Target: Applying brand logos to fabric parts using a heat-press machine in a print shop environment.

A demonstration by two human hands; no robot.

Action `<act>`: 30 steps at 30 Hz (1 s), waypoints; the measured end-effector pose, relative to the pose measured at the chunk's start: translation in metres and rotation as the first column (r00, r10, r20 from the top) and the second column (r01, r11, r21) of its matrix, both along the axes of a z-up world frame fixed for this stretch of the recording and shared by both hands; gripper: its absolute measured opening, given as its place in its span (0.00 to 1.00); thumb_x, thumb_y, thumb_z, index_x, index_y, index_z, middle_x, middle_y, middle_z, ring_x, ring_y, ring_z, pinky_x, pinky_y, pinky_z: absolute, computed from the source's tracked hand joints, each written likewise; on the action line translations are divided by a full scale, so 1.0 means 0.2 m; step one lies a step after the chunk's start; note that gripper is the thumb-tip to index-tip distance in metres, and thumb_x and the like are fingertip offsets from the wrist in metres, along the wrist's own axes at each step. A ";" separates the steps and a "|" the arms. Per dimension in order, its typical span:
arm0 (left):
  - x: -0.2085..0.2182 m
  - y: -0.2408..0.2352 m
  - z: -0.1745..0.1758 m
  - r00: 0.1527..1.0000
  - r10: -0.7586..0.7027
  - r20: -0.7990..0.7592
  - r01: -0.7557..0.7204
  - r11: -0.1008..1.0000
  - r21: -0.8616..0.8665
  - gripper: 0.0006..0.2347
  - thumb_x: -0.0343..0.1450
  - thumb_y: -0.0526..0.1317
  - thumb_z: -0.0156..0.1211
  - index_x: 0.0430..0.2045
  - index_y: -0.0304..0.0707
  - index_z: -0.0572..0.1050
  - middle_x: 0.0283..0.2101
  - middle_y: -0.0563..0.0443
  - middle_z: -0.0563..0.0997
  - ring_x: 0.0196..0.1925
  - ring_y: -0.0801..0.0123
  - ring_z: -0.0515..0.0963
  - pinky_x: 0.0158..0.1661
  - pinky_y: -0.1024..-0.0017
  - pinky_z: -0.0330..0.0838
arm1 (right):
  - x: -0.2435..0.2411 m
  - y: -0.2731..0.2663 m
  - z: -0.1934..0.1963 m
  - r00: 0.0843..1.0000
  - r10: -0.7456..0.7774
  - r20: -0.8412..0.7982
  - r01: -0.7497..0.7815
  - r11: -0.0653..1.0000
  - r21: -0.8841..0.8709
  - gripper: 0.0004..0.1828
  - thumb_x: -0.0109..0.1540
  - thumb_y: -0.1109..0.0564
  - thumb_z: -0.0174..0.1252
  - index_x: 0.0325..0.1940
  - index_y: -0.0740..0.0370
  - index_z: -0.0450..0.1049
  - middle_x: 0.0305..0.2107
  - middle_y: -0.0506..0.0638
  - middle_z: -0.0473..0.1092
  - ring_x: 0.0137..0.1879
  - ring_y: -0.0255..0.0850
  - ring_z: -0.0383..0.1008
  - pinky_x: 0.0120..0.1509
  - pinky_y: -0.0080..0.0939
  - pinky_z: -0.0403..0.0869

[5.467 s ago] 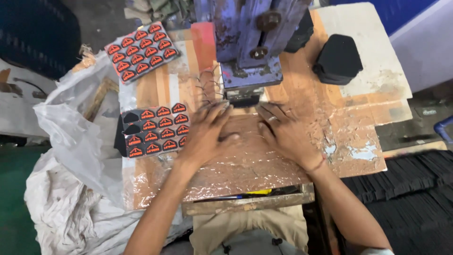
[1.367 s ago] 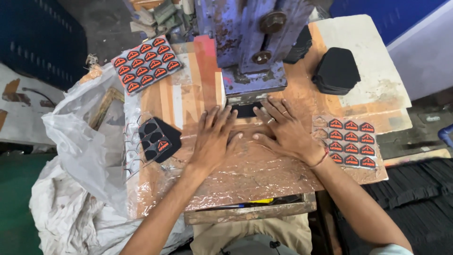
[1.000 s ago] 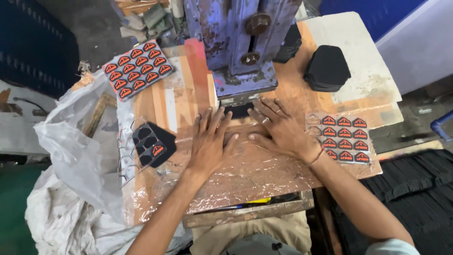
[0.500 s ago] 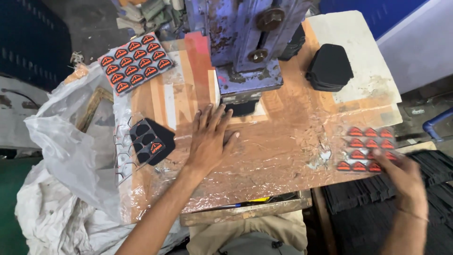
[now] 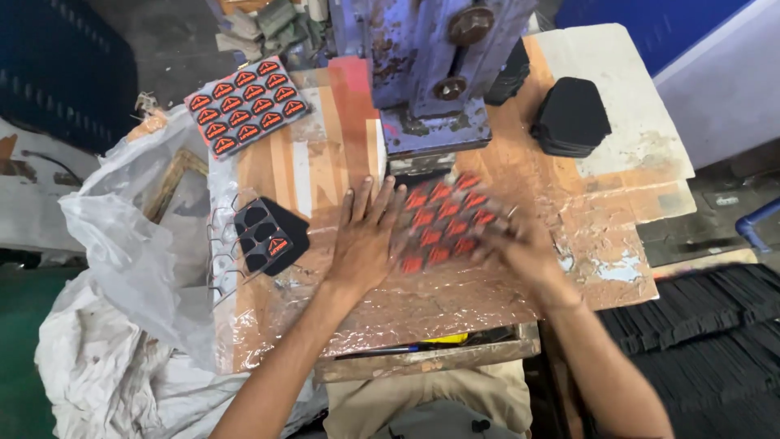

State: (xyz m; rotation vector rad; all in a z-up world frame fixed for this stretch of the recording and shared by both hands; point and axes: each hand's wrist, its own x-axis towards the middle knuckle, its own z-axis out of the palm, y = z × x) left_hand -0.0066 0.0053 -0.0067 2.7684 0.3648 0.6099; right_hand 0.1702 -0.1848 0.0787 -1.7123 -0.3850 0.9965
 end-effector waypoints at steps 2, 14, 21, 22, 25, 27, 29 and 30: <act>0.00 0.00 -0.02 0.998 0.052 -0.032 -0.050 0.998 0.033 0.29 0.76 0.52 0.53 0.71 0.36 0.62 0.76 0.40 0.59 0.78 0.43 0.52 0.72 0.42 0.46 | 0.17 0.09 -0.08 0.991 -0.130 0.033 0.132 0.990 -0.058 0.31 0.60 0.65 0.53 0.68 0.53 0.62 0.38 0.48 0.79 0.32 0.39 0.79 0.35 0.39 0.81; 0.03 0.02 0.08 0.998 0.064 0.020 -0.060 0.985 -0.159 0.31 0.72 0.53 0.58 0.66 0.30 0.64 0.69 0.38 0.65 0.73 0.42 0.59 0.70 0.43 0.47 | 0.48 0.31 -0.35 0.821 -0.008 0.570 -0.134 0.969 0.207 0.15 0.69 0.68 0.53 0.60 0.74 0.70 0.35 0.52 0.77 0.33 0.34 0.80 0.32 0.32 0.79; 0.03 0.00 0.08 0.998 0.064 0.003 -0.063 0.995 -0.081 0.30 0.72 0.54 0.58 0.65 0.32 0.66 0.69 0.39 0.65 0.72 0.43 0.59 0.69 0.43 0.49 | 0.44 0.30 -0.33 0.823 -0.035 0.567 -0.137 0.957 0.257 0.13 0.70 0.68 0.53 0.59 0.74 0.70 0.36 0.52 0.78 0.33 0.33 0.79 0.34 0.31 0.78; 0.03 0.00 0.08 0.998 0.066 -0.002 -0.066 0.995 -0.072 0.30 0.73 0.54 0.58 0.65 0.32 0.66 0.68 0.39 0.65 0.72 0.43 0.59 0.69 0.42 0.50 | 0.44 0.30 -0.33 0.828 -0.044 0.559 -0.121 0.960 0.254 0.13 0.70 0.67 0.53 0.59 0.74 0.70 0.36 0.51 0.77 0.33 0.33 0.79 0.33 0.31 0.78; 0.03 0.01 0.08 0.998 0.062 -0.018 -0.063 0.995 -0.078 0.30 0.72 0.54 0.58 0.65 0.33 0.66 0.69 0.39 0.65 0.72 0.42 0.59 0.68 0.43 0.50 | 0.45 0.30 -0.36 0.831 -0.044 0.554 -0.109 0.964 0.241 0.13 0.70 0.67 0.53 0.59 0.74 0.70 0.34 0.51 0.77 0.32 0.32 0.78 0.32 0.31 0.78; 0.03 0.00 0.07 0.998 0.060 -0.018 -0.062 0.995 -0.079 0.30 0.72 0.54 0.58 0.65 0.33 0.66 0.69 0.39 0.65 0.72 0.42 0.60 0.68 0.42 0.50 | 0.45 0.28 -0.40 0.823 -0.042 0.567 -0.103 0.970 0.221 0.12 0.70 0.66 0.54 0.57 0.74 0.71 0.33 0.51 0.77 0.32 0.33 0.78 0.33 0.32 0.78; 0.04 0.01 0.09 0.998 0.061 0.000 -0.060 0.996 -0.058 0.30 0.72 0.54 0.58 0.65 0.33 0.66 0.69 0.39 0.66 0.71 0.42 0.60 0.68 0.42 0.49 | 0.47 0.29 -0.39 0.805 -0.051 0.592 -0.102 0.969 0.223 0.10 0.71 0.66 0.55 0.56 0.74 0.72 0.32 0.51 0.77 0.33 0.33 0.79 0.33 0.32 0.78; 0.03 0.01 0.10 0.998 0.058 0.020 -0.057 0.997 -0.061 0.29 0.72 0.54 0.58 0.65 0.33 0.67 0.67 0.38 0.67 0.71 0.42 0.61 0.68 0.42 0.51 | 0.48 0.30 -0.39 0.812 -0.053 0.581 -0.097 0.970 0.223 0.10 0.72 0.65 0.55 0.55 0.74 0.72 0.31 0.51 0.77 0.33 0.32 0.79 0.34 0.32 0.78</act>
